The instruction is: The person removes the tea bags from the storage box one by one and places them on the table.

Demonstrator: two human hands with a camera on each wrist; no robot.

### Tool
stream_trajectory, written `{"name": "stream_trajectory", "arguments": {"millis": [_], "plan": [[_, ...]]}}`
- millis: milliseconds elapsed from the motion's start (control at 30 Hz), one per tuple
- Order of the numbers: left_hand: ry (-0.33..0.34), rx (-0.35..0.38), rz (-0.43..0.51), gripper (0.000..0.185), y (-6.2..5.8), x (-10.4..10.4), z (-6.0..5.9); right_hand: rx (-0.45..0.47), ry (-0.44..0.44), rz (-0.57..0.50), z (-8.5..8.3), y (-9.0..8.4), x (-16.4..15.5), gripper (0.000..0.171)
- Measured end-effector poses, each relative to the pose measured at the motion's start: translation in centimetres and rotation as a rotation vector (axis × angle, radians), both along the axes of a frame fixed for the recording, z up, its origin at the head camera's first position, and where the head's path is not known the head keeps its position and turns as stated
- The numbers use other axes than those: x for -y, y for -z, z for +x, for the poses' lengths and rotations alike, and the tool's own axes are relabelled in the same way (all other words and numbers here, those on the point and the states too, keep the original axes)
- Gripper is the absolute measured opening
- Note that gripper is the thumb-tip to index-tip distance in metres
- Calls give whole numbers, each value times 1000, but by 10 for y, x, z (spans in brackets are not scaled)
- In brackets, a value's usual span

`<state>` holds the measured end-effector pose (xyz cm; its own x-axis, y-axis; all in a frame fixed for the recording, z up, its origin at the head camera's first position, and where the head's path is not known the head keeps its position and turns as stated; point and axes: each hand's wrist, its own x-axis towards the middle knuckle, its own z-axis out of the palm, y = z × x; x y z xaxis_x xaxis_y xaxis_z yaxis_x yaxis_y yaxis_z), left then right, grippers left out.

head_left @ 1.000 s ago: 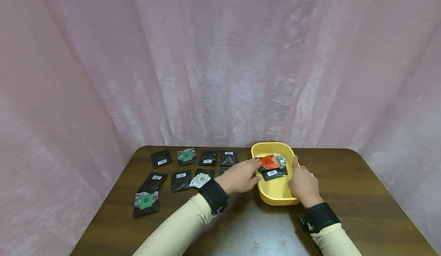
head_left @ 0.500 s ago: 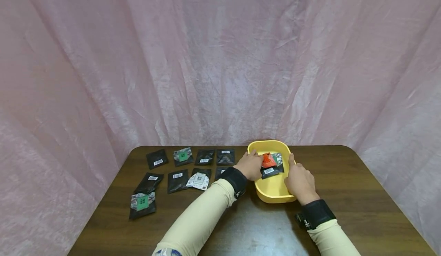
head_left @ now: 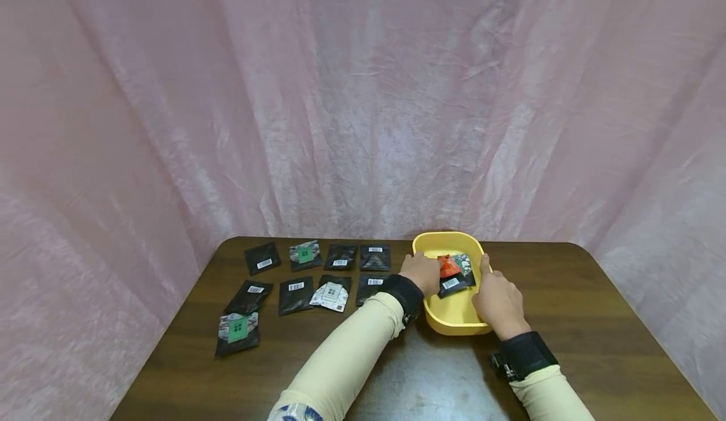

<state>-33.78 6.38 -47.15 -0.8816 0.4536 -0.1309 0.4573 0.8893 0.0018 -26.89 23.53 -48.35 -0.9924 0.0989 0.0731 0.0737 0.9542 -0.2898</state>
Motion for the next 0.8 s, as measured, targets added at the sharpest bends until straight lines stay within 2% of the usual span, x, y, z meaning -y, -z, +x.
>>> {"name": "stream_trajectory", "arguments": {"millis": [333, 633, 800], "plan": [[-43, -117, 116, 13, 9, 1, 1, -8, -5, -10, -1, 0, 0, 93], [-74, -142, 186, 25, 13, 0, 3, -2, -7, -12, 0, -1, 1, 95], [-74, -174, 223, 19, 17, 0, 3, -6, -14, -14, 0, 0, 0, 95]]}}
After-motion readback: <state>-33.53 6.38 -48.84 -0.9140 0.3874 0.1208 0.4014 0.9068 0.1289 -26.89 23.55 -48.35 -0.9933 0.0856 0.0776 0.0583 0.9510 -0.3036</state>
